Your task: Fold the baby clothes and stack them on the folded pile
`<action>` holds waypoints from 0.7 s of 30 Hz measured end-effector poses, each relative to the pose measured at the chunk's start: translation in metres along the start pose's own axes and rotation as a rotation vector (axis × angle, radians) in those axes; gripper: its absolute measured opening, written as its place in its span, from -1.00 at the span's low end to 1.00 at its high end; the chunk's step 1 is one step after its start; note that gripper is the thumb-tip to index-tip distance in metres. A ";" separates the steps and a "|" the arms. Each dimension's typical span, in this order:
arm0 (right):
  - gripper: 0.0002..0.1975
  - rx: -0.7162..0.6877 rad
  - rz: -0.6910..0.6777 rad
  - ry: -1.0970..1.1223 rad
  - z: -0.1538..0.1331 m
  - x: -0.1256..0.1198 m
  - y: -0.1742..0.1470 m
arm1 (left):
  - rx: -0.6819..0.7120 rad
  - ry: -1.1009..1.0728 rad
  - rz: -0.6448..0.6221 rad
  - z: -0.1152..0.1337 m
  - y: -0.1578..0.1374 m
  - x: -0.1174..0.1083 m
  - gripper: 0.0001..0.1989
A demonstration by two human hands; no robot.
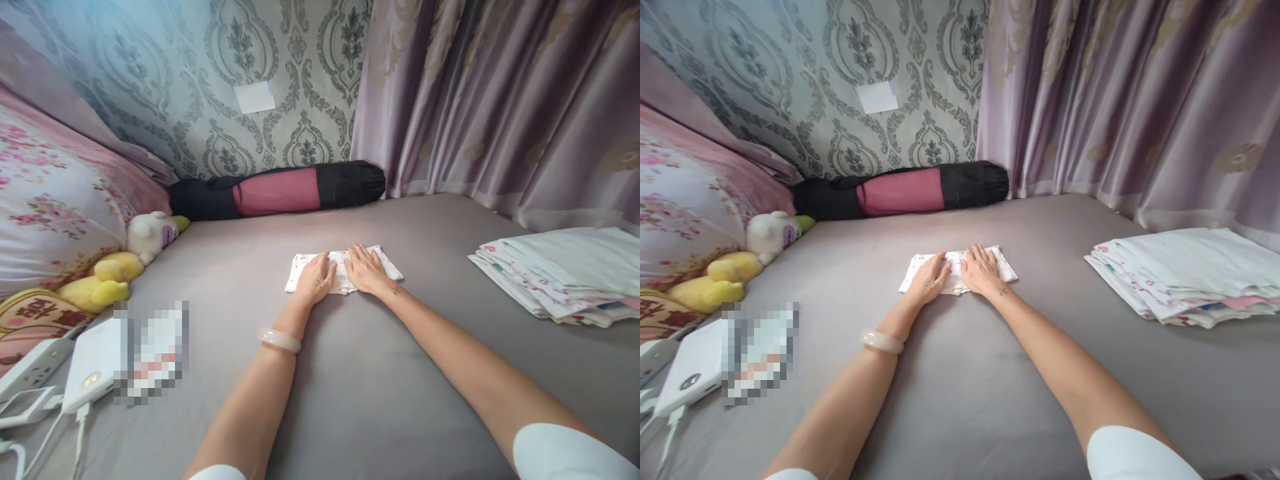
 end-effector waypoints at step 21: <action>-0.41 0.018 -0.017 -0.052 0.034 0.006 -0.013 | 0.017 0.353 -0.382 0.021 -0.007 0.034 -0.34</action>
Point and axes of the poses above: each hand's wrist, its own y-axis towards the middle knuckle, its own x-axis out of the palm, z = x × y, the point moved 10 cm from there along y, towards the middle knuckle, and after that the axes turned 12 degrees about -z, right-handed, at the moved point
